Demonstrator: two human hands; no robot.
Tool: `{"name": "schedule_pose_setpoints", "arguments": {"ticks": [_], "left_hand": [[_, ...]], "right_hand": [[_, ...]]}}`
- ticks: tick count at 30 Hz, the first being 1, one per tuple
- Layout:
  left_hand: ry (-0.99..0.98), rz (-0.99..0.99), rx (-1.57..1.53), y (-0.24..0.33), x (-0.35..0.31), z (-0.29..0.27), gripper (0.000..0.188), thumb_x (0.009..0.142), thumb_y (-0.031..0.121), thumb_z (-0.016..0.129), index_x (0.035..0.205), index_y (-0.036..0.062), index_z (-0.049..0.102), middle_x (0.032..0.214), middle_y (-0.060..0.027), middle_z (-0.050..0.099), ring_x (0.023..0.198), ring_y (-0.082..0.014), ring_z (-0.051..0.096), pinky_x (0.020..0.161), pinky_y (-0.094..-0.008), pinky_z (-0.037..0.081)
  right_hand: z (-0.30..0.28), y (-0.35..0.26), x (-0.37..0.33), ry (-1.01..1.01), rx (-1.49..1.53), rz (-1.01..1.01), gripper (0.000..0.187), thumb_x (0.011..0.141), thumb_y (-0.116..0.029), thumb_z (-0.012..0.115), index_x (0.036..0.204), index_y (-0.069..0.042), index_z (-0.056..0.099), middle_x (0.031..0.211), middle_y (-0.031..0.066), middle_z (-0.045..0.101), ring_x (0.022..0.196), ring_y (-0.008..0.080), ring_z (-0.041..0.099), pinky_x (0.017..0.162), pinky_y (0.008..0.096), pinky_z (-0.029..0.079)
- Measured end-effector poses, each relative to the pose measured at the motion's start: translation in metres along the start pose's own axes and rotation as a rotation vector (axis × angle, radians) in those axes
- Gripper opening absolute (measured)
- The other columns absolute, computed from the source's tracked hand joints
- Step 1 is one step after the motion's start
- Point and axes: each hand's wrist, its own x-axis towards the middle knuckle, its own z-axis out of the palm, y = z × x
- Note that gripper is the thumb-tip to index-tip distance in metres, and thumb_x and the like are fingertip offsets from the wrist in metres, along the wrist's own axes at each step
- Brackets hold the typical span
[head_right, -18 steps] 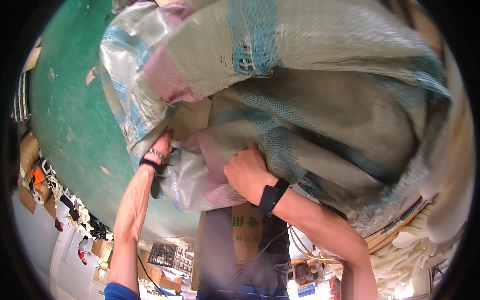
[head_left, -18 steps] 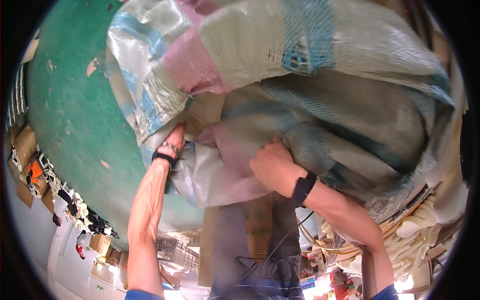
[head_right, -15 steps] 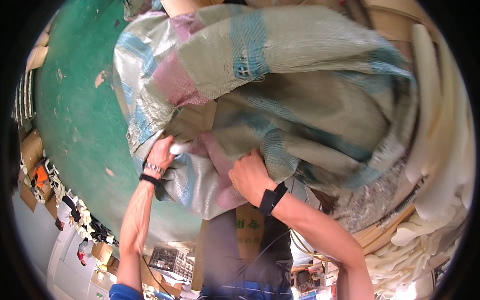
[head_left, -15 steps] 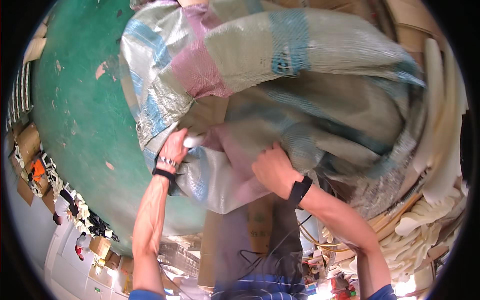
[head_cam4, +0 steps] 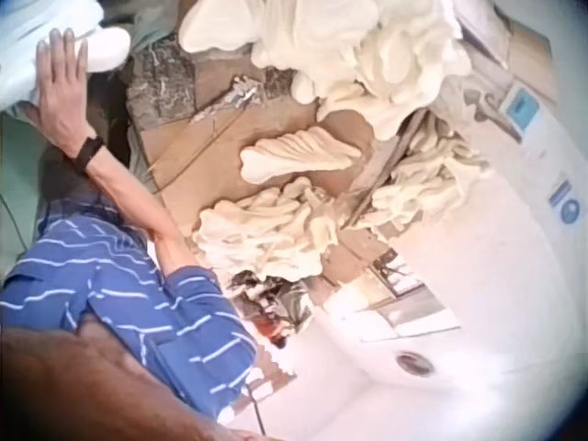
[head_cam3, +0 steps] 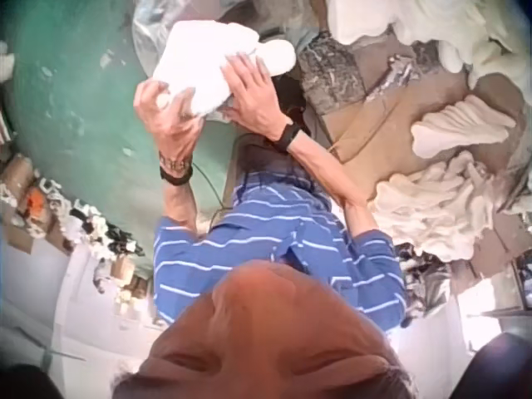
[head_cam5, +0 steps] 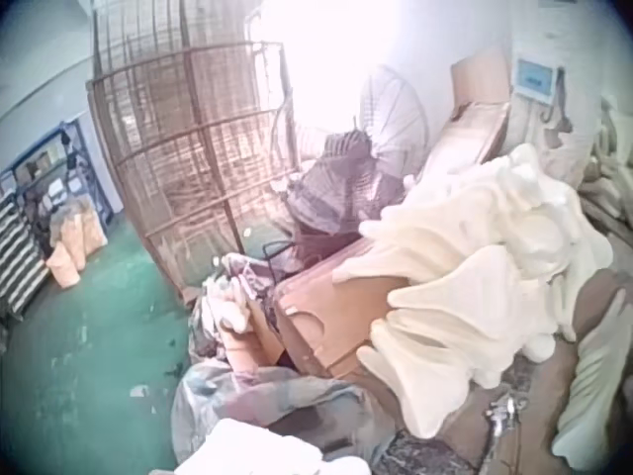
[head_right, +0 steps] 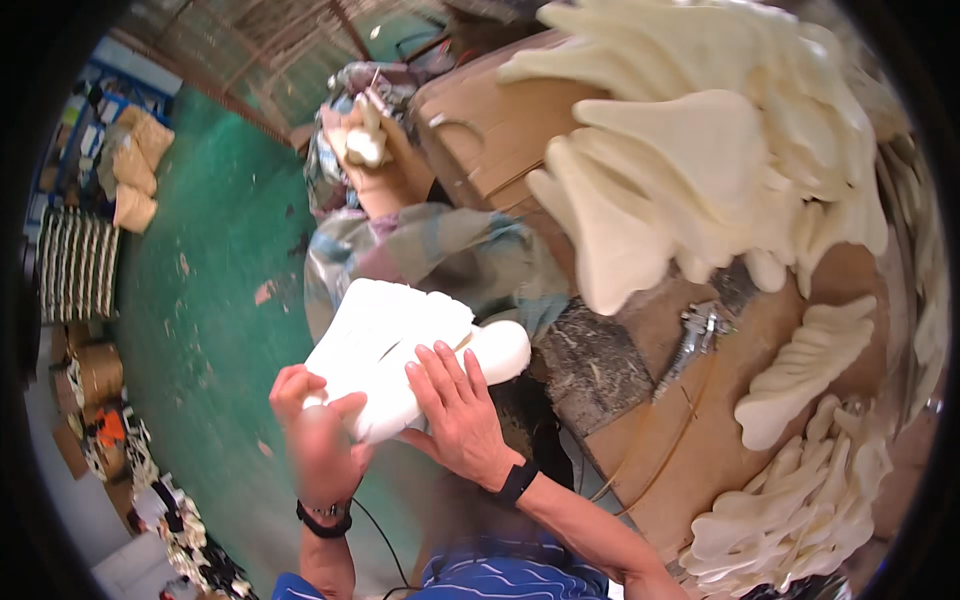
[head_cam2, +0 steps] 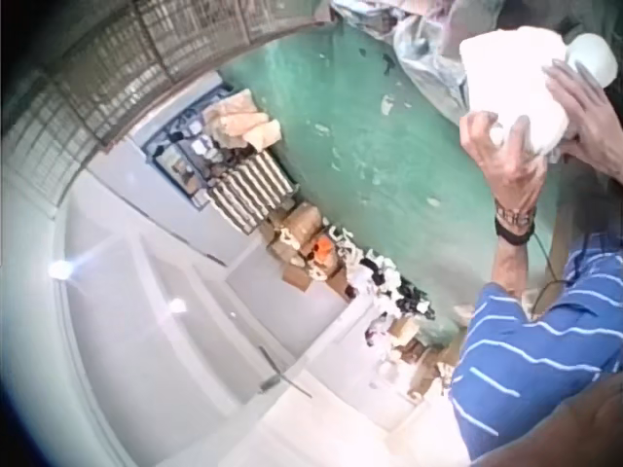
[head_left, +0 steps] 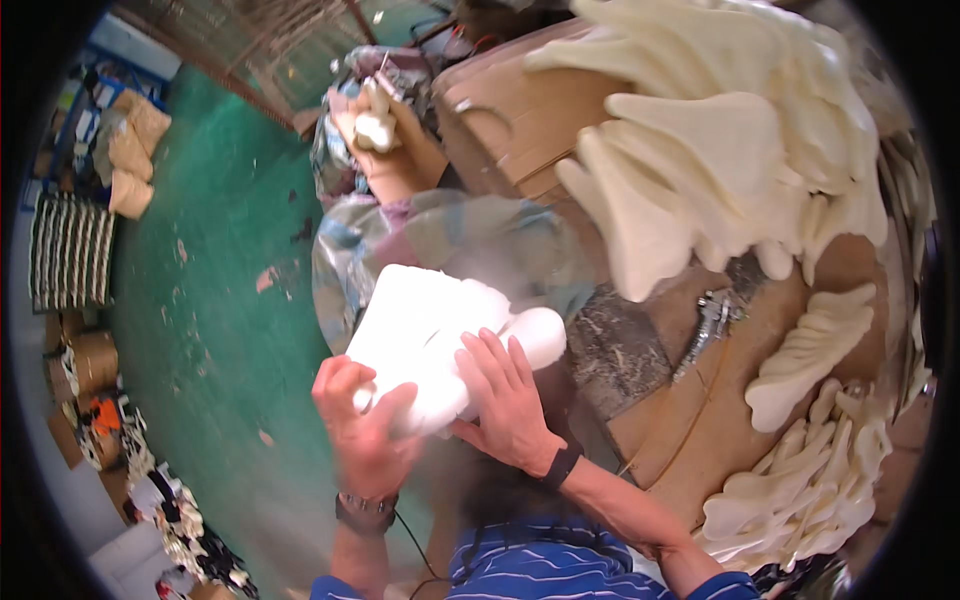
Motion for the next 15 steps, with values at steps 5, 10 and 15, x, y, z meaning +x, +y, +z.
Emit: {"name": "schedule_pose_setpoints", "arguments": {"ticks": [5, 10, 15], "left_hand": [[0.004, 0.16, -0.107, 0.13, 0.019, -0.06, 0.045, 0.05, 0.007, 0.091, 0.092, 0.0106, 0.076, 0.121, -0.0129, 0.049, 0.121, -0.0405, 0.052, 0.097, -0.0521, 0.048], [-0.147, 0.432, -0.294, 0.241, 0.021, -0.021, 0.046, 0.048, 0.014, 0.092, 0.091, 0.011, 0.077, 0.117, -0.013, 0.049, 0.118, -0.0426, 0.053, 0.096, -0.0542, 0.047], [-0.477, 0.846, -0.646, 0.364, 0.039, 0.061, 0.04, 0.053, 0.012, 0.091, 0.09, 0.0093, 0.077, 0.12, -0.0154, 0.057, 0.118, -0.0396, 0.056, 0.1, -0.0486, 0.048]], "right_hand": [[-0.102, -0.029, -0.051, 0.38, -0.191, -0.001, 0.08, 0.077, -0.027, 0.081, 0.146, 0.0, 0.051, 0.146, 0.019, 0.058, 0.137, 0.0365, 0.057, 0.116, 0.0536, 0.037], [-0.193, -0.017, -0.156, 0.518, -0.238, 0.208, 0.067, 0.078, -0.024, 0.076, 0.137, 0.001, 0.057, 0.136, 0.0176, 0.065, 0.126, 0.0343, 0.065, 0.103, 0.0454, 0.048], [-0.245, -0.007, -0.268, 0.718, -0.372, 0.582, 0.064, 0.069, -0.018, 0.087, 0.126, -0.003, 0.06, 0.126, 0.0155, 0.069, 0.119, 0.0363, 0.066, 0.094, 0.0466, 0.05]]}}
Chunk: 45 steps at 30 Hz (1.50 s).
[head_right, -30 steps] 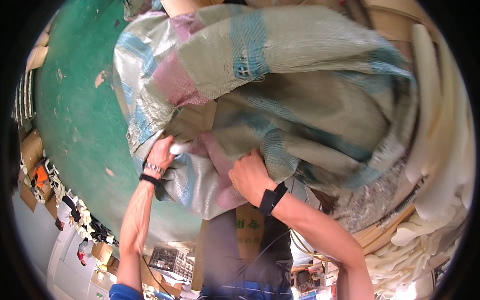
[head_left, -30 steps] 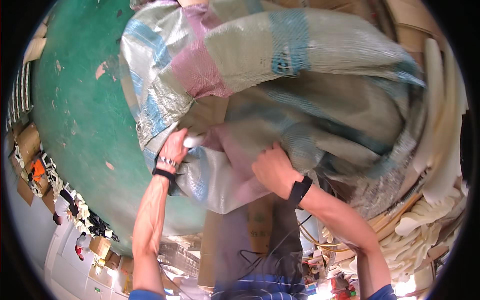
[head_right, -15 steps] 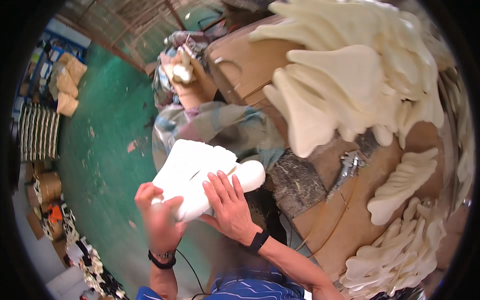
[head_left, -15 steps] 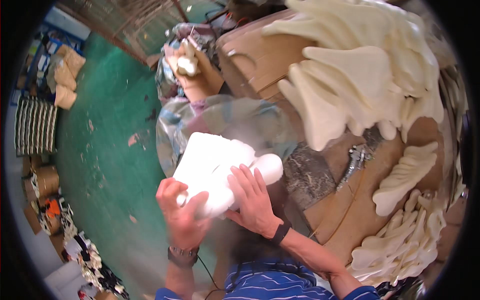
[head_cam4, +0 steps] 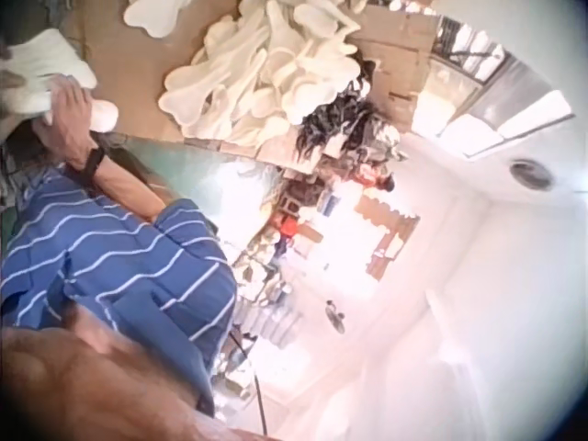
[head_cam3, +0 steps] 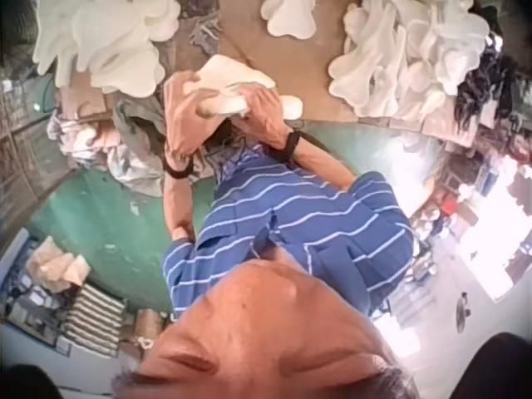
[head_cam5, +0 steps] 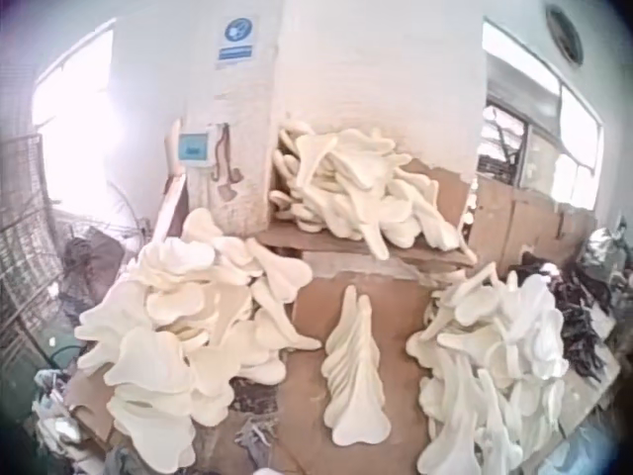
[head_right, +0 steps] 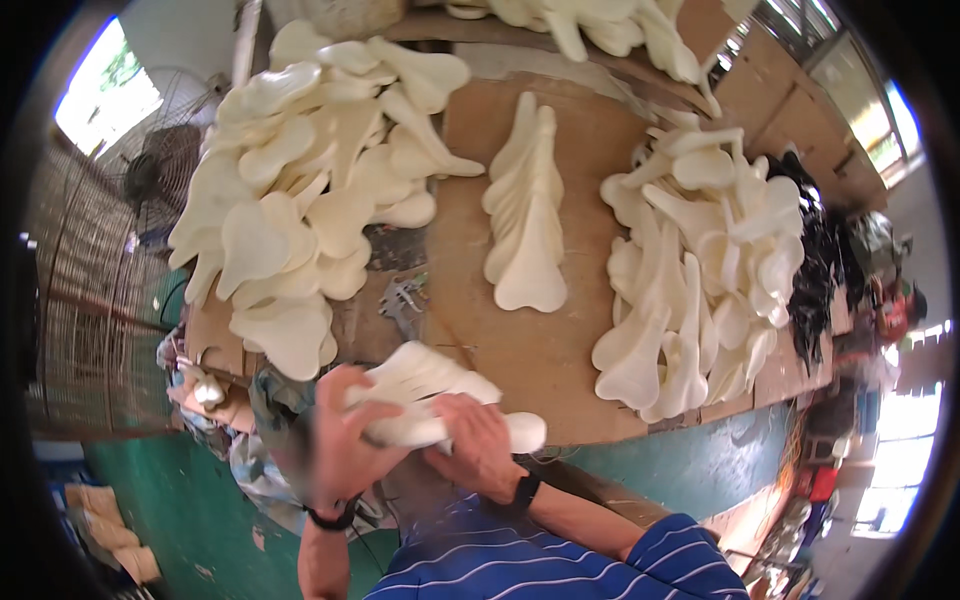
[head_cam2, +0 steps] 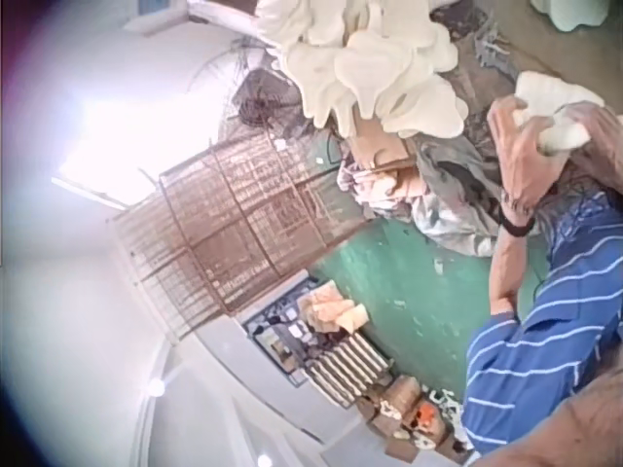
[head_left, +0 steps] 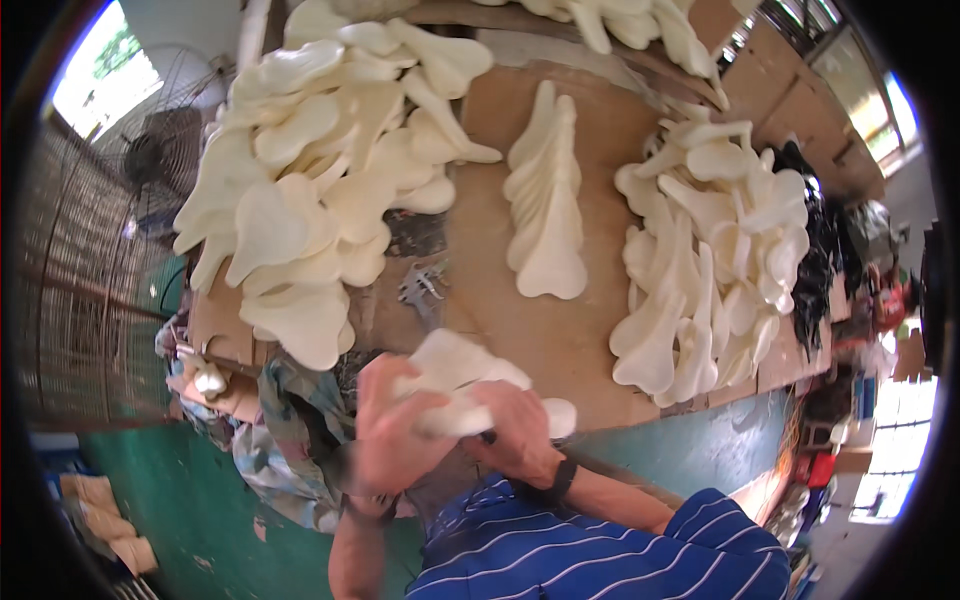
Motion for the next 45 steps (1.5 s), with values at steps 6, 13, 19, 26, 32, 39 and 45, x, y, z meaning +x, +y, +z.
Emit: {"name": "schedule_pose_setpoints", "arguments": {"ticks": [6, 13, 19, 26, 32, 39, 45], "left_hand": [[-0.397, 0.345, -0.316, 0.01, 0.132, 0.121, 0.049, 0.06, 0.019, 0.091, 0.106, 0.011, 0.076, 0.131, -0.0158, 0.057, 0.125, -0.0376, 0.056, 0.108, -0.046, 0.046], [-0.377, 0.239, -0.261, -0.055, 0.182, 0.274, 0.116, 0.073, 0.035, 0.093, 0.162, 0.0009, 0.028, 0.162, -0.0251, 0.038, 0.149, -0.0423, 0.039, 0.123, -0.0461, 0.034], [-0.446, -0.22, -0.268, -0.087, 0.095, 0.286, 0.111, 0.081, 0.04, 0.089, 0.163, -0.0015, 0.028, 0.166, -0.0232, 0.031, 0.15, -0.0364, 0.039, 0.121, -0.0469, 0.037], [-0.282, -0.625, -0.416, -0.101, -0.009, 0.278, 0.09, 0.085, 0.028, 0.086, 0.156, -0.0026, 0.04, 0.15, -0.0204, 0.051, 0.141, -0.034, 0.05, 0.106, -0.0457, 0.052], [0.123, -0.762, 0.506, -0.231, -0.046, 0.293, 0.068, 0.078, 0.025, 0.086, 0.136, 0.0006, 0.059, 0.13, -0.0232, 0.064, 0.119, -0.0378, 0.064, 0.098, -0.0464, 0.053], [-0.243, -1.056, 0.442, -0.24, 0.001, 0.277, 0.053, 0.07, 0.02, 0.084, 0.116, 0.0003, 0.067, 0.105, -0.0226, 0.076, 0.104, -0.0401, 0.073, 0.092, -0.0461, 0.056], [-0.076, -1.368, -0.779, -0.266, -0.003, 0.256, 0.027, 0.076, 0.005, 0.068, 0.103, 0.0042, 0.064, 0.069, -0.0065, 0.059, 0.058, -0.0227, 0.061, 0.054, -0.0389, 0.052]], "right_hand": [[-0.056, 0.069, -0.016, 0.281, -0.223, 0.373, 0.062, 0.07, -0.017, 0.087, 0.125, -0.003, 0.06, 0.119, 0.0175, 0.068, 0.109, 0.0382, 0.065, 0.092, 0.0486, 0.051], [-0.024, 0.176, 0.003, 0.316, -0.187, 0.662, 0.063, 0.08, -0.022, 0.083, 0.134, -0.003, 0.057, 0.135, 0.0208, 0.059, 0.12, 0.0425, 0.06, 0.093, 0.051, 0.054], [-0.019, 0.226, 0.005, 0.292, -0.131, 0.632, 0.072, 0.085, -0.04, 0.083, 0.139, -0.002, 0.054, 0.139, 0.0204, 0.057, 0.124, 0.044, 0.057, 0.094, 0.0524, 0.055], [-0.023, 0.218, 0.001, 0.324, -0.021, 0.531, 0.069, 0.09, -0.034, 0.079, 0.142, 0.002, 0.051, 0.139, 0.0243, 0.056, 0.126, 0.0464, 0.054, 0.101, 0.0524, 0.05], [-0.011, 0.224, -0.004, 0.327, -0.06, 0.455, 0.079, 0.09, -0.029, 0.079, 0.15, 0.007, 0.043, 0.142, 0.0299, 0.052, 0.127, 0.0493, 0.051, 0.108, 0.0543, 0.043], [-0.033, 0.217, -0.024, 0.308, 0.022, 0.478, 0.068, 0.093, -0.021, 0.073, 0.149, 0.006, 0.045, 0.145, 0.0288, 0.051, 0.129, 0.048, 0.051, 0.11, 0.0538, 0.043], [-0.068, 0.209, -0.059, 0.371, -0.009, 0.541, 0.06, 0.093, -0.013, 0.071, 0.146, 0.005, 0.049, 0.142, 0.0264, 0.054, 0.129, 0.0456, 0.053, 0.109, 0.0509, 0.045]]}}
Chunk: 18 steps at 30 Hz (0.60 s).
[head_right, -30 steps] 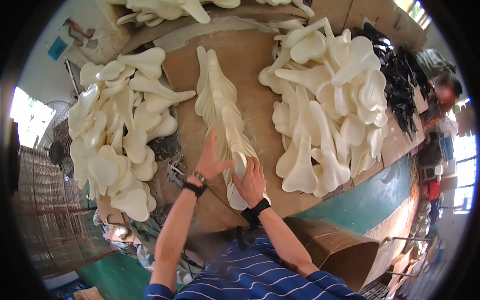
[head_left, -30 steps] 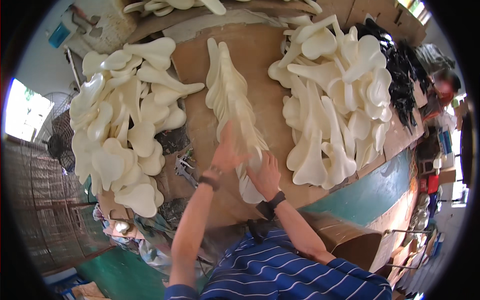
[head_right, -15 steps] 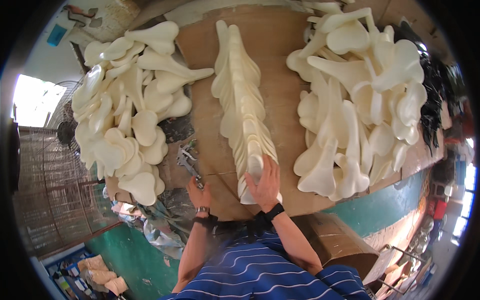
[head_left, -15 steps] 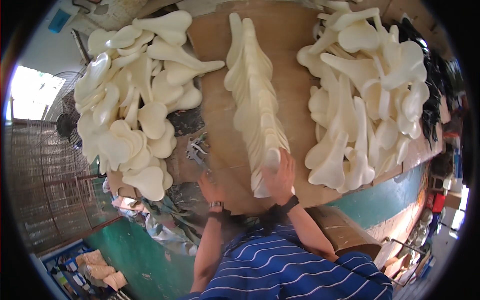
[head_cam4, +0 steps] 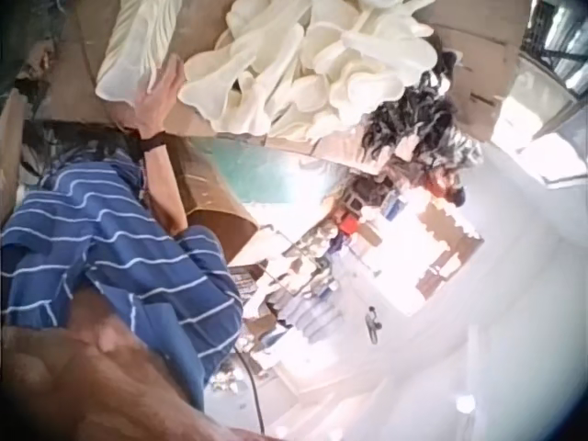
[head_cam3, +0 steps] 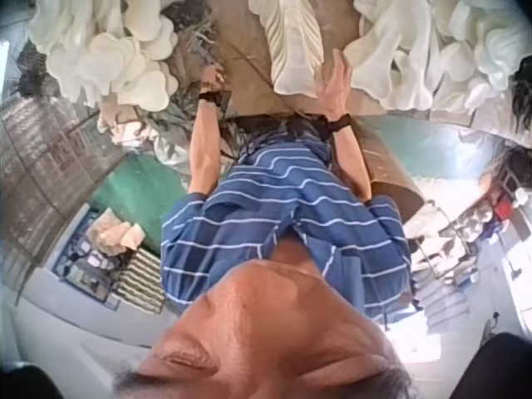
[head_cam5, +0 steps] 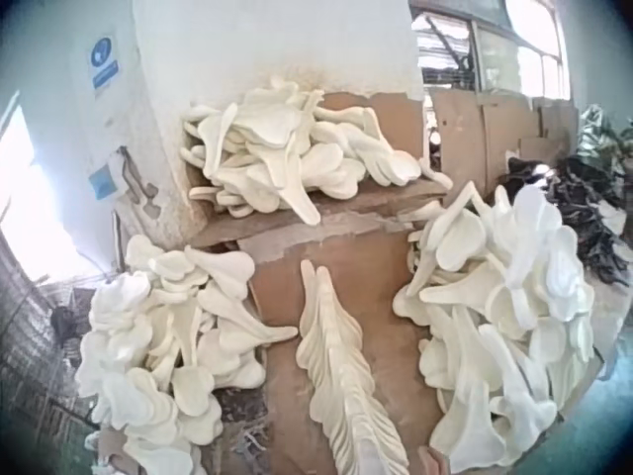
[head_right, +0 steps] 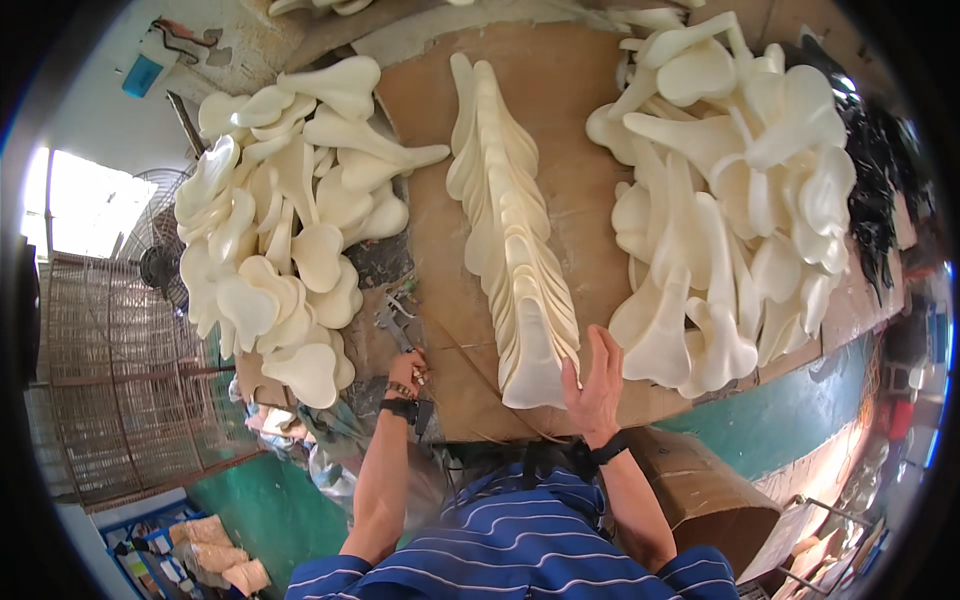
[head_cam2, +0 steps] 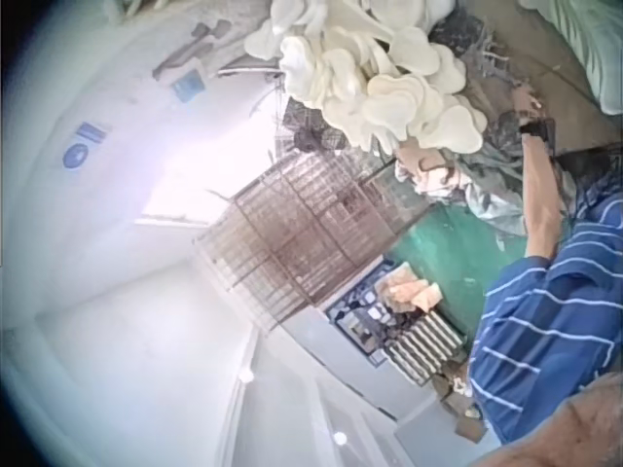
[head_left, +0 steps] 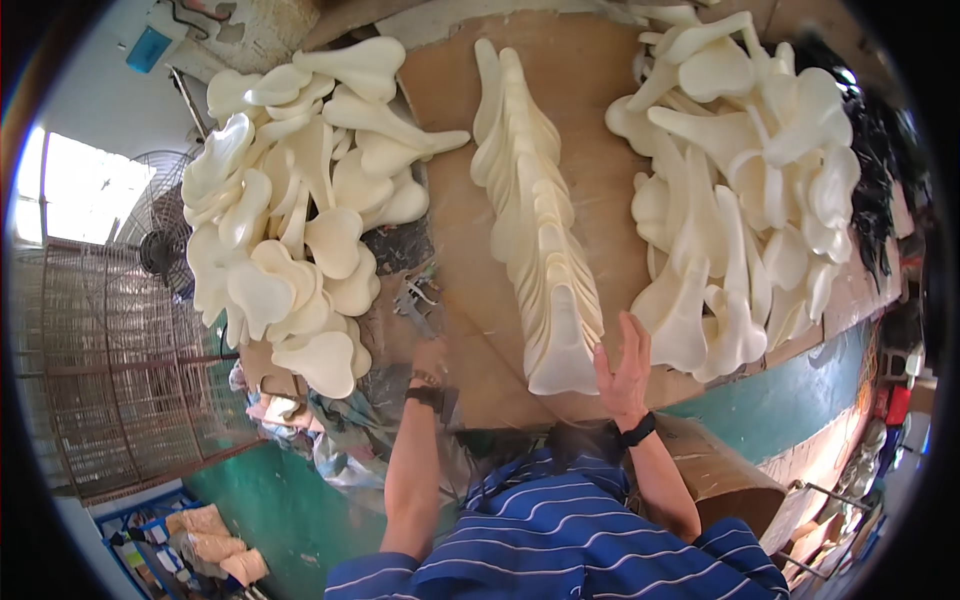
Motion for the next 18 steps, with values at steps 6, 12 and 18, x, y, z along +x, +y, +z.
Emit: {"name": "schedule_pose_setpoints", "arguments": {"ticks": [6, 12, 18], "left_hand": [[-0.081, 0.19, -0.509, -0.014, -0.071, 0.022, 0.022, 0.077, -0.004, 0.06, 0.097, 0.0071, 0.056, 0.073, 0.0005, 0.047, 0.057, -0.015, 0.045, 0.052, -0.0313, 0.04], [-0.682, 0.282, -0.742, 0.001, -0.219, 0.04, 0.024, 0.085, -0.006, 0.067, 0.095, 0.0098, 0.053, 0.089, -0.0047, 0.058, 0.08, -0.0225, 0.061, 0.072, -0.0382, 0.053], [-0.867, 0.498, -0.358, -0.042, -0.304, 0.048, 0.026, 0.084, -0.002, 0.078, 0.094, 0.0078, 0.056, 0.096, -0.006, 0.066, 0.089, -0.0187, 0.067, 0.078, -0.0354, 0.057]], "right_hand": [[-0.051, -0.04, -0.038, 0.096, -0.056, 0.027, 0.041, 0.092, -0.007, 0.07, 0.13, 0.005, 0.062, 0.123, 0.0247, 0.066, 0.112, 0.0428, 0.063, 0.099, 0.0477, 0.051], [-0.065, -0.115, -0.085, -0.191, 0.136, -0.009, 0.028, 0.091, -0.011, 0.075, 0.115, 0.0, 0.071, 0.106, 0.0168, 0.072, 0.095, 0.0347, 0.071, 0.082, 0.0423, 0.058], [-0.051, -0.218, -0.103, -0.207, 0.019, -0.388, 0.056, 0.088, -0.025, 0.083, 0.133, 0.002, 0.063, 0.121, 0.0192, 0.067, 0.108, 0.0372, 0.067, 0.091, 0.0429, 0.056]]}}
